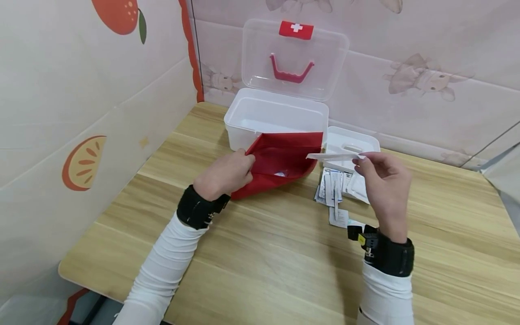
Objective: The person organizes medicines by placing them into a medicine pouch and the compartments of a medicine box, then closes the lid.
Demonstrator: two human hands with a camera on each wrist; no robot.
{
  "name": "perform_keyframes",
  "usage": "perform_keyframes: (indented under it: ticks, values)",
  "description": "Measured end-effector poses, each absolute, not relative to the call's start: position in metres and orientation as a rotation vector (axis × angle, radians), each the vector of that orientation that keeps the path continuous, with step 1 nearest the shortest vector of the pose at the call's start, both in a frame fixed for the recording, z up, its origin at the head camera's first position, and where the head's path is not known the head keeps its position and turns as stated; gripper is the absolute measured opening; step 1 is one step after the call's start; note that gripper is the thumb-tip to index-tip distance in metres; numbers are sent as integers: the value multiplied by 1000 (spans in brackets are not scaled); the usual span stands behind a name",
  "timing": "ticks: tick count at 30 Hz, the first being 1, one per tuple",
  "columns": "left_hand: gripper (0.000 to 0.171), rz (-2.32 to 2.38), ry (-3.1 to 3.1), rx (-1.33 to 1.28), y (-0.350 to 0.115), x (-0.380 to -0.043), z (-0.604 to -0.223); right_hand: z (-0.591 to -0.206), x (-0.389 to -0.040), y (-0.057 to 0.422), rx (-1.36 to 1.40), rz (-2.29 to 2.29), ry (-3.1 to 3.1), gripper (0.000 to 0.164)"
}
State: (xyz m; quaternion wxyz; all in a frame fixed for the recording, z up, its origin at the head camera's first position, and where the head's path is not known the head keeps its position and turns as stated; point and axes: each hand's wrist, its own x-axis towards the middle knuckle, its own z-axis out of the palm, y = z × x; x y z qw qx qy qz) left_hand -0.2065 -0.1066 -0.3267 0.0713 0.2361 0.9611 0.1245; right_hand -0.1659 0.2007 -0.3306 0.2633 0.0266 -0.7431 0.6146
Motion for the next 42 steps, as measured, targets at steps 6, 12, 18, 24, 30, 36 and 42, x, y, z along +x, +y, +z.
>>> perform_keyframes:
  ticks: [6,12,18,24,30,36,42]
  values:
    - [14,388,2884,702,-107,-207,-326,-331,-165,194,130,1554,-2059,17]
    - [14,391,2872,703,-107,-207,-327,-330,-163,191,154,1553,-2059,15]
    - [13,394,2864,704,-108,-207,-326,-328,-161,188,202,1557,-2052,14]
    - [12,389,2871,709,-109,-207,-326,-328,-160,186,269,1562,-2044,14]
    - [11,372,2889,717,-108,-208,-327,-326,-157,183,319,1607,-2011,16]
    - [11,384,2878,713,-109,-206,-325,-327,-158,179,392,1656,-1996,17]
    - [10,394,2866,709,-109,-206,-325,-334,-163,172,375,1689,-2057,18]
